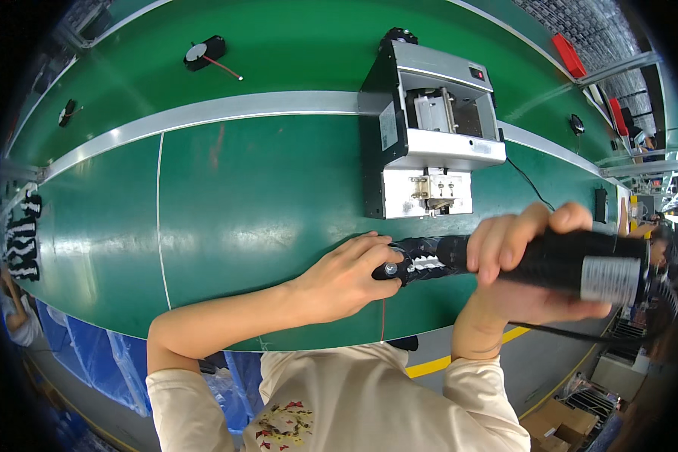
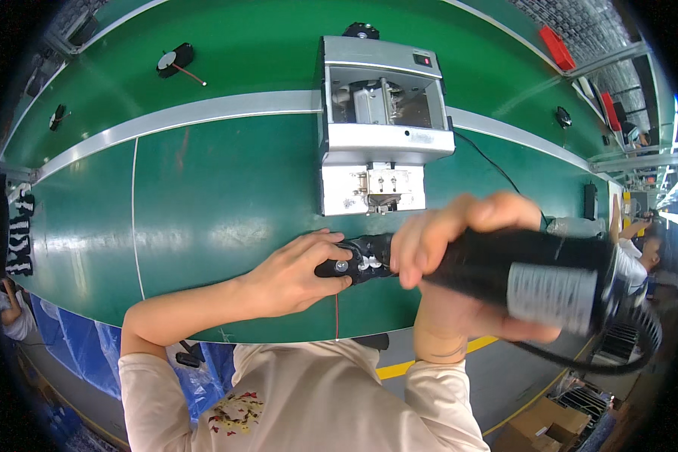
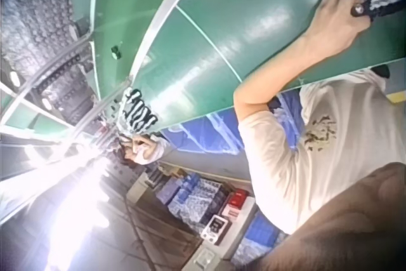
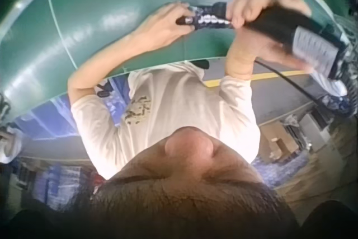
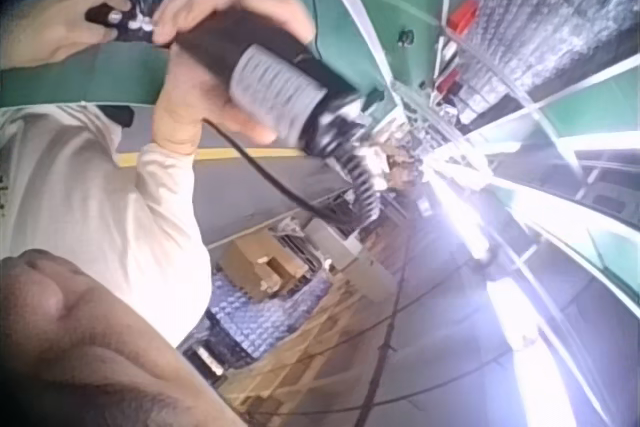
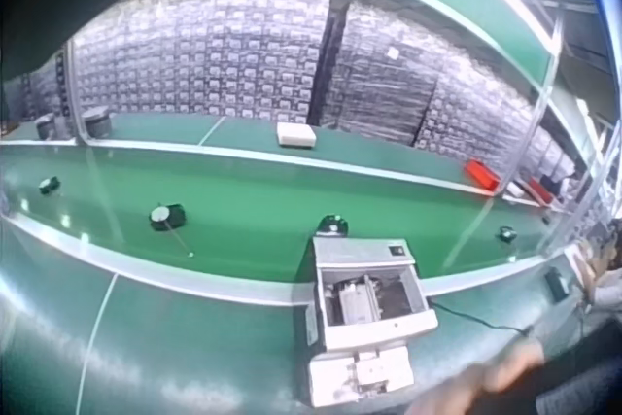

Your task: The recorder uses a power screwdriver to assemble small electrical components and lighting modules on a factory assembly line.

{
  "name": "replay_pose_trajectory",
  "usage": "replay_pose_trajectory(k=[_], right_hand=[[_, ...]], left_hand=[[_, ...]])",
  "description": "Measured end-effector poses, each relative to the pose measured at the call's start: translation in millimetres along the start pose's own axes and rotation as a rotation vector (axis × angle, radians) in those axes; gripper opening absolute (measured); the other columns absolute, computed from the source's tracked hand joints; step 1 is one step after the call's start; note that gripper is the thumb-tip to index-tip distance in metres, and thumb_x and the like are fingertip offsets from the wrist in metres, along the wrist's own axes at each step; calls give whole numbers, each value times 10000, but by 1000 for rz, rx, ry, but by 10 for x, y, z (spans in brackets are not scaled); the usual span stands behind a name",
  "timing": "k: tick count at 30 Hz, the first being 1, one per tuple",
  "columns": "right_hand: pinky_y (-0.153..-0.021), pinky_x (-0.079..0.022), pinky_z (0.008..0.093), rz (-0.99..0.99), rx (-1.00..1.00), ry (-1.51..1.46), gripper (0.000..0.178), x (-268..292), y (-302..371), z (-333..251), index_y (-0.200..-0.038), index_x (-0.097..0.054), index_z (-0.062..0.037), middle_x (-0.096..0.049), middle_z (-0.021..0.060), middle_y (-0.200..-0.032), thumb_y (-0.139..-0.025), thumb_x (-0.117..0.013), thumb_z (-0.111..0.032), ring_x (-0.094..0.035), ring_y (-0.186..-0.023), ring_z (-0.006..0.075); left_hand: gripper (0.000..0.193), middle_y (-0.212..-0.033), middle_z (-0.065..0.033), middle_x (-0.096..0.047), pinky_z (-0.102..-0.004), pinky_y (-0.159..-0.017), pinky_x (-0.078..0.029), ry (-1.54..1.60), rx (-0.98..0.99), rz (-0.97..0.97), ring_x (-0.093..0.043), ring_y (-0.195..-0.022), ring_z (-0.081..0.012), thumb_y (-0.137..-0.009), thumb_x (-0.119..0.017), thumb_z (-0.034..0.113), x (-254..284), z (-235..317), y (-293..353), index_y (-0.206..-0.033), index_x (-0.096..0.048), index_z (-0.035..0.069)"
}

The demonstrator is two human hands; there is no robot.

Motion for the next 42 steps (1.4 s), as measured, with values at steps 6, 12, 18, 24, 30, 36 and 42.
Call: replay_pose_trajectory(k=[6, 12, 18, 24, 30, 36, 42], right_hand=[[-406, -445, 344, 40, -67, 47, 857, -39, 205, 148, -1161, -447, -35, -525, 106, -694, -817, -501, -818, -543, -465, 202], [-446, -469, 349, 35, -118, 123, 897, -68, 295, 242, -1117, -441, -33, -525, 116, -708, -764, -526, -853, -553, -498, 213], [-470, -475, 355, 49, -216, 227, 911, -138, 374, 280, -1082, -442, -30, -527, 124, -708, -712, -590, -849, -550, -500, 221], [-449, -459, 351, -11, -194, 219, 916, -163, 318, 265, -1141, -469, -33, -524, 115, -692, -735, -571, -847, -541, -484, 215], [-473, -429, 347, -21, 110, 14, 897, 56, -66, -79, -1357, -427, -71, -555, 102, -786, -837, -499, -798, -529, -508, 195], [-483, -441, 333, 12, 85, 43, 962, 153, -362, 65, -1312, -464, -46, -547, 93, -779, -815, -402, -867, -529, -516, 176], [-467, -449, 339, -17, -24, -10, 939, 101, -284, 150, -1266, -474, -25, -555, 108, -767, -814, -452, -847, -545, -503, 187]], left_hand=[[271, -1181, -138, -565, -479, -1023, -495, -11, 11, -3, -551, -1189, -375, -740, -737, 93, 23, 6, -8, -1009, -727, 126], [242, -1183, -140, -568, -484, -1025, -493, -4, 10, 13, -556, -1185, -372, -741, -738, 101, 28, 10, -8, -982, -735, 126], [231, -1212, -138, -556, -486, -1089, -443, 22, 32, 9, -525, -1214, -382, -726, -680, 78, 14, -3, -2, -954, -706, 106], [231, -1211, -133, -558, -488, -1100, -433, 11, 28, 7, -527, -1212, -373, -731, -681, 84, 4, -3, 11, -959, -702, 112], [230, -1187, -127, -564, -486, -1040, -479, -15, -4, 23, -549, -1187, -367, -776, -733, 117, -3, -7, 14, -1004, -718, 130], [246, -1183, -126, -558, -479, -1034, -485, -21, -21, 13, -553, -1177, -363, -763, -750, 110, 12, 25, -22, -1006, -715, 121], [245, -1178, -128, -555, -480, -1034, -488, -21, -3, 19, -558, -1175, -366, -757, -752, 102, 20, -9, 33, -999, -716, 118]])
Point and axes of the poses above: each hand's wrist, its own y-axis away from the middle knuckle, its own x-axis out of the back of the hand, z = x × y, the point moved 7 cm from there along -y, towards the middle knuckle
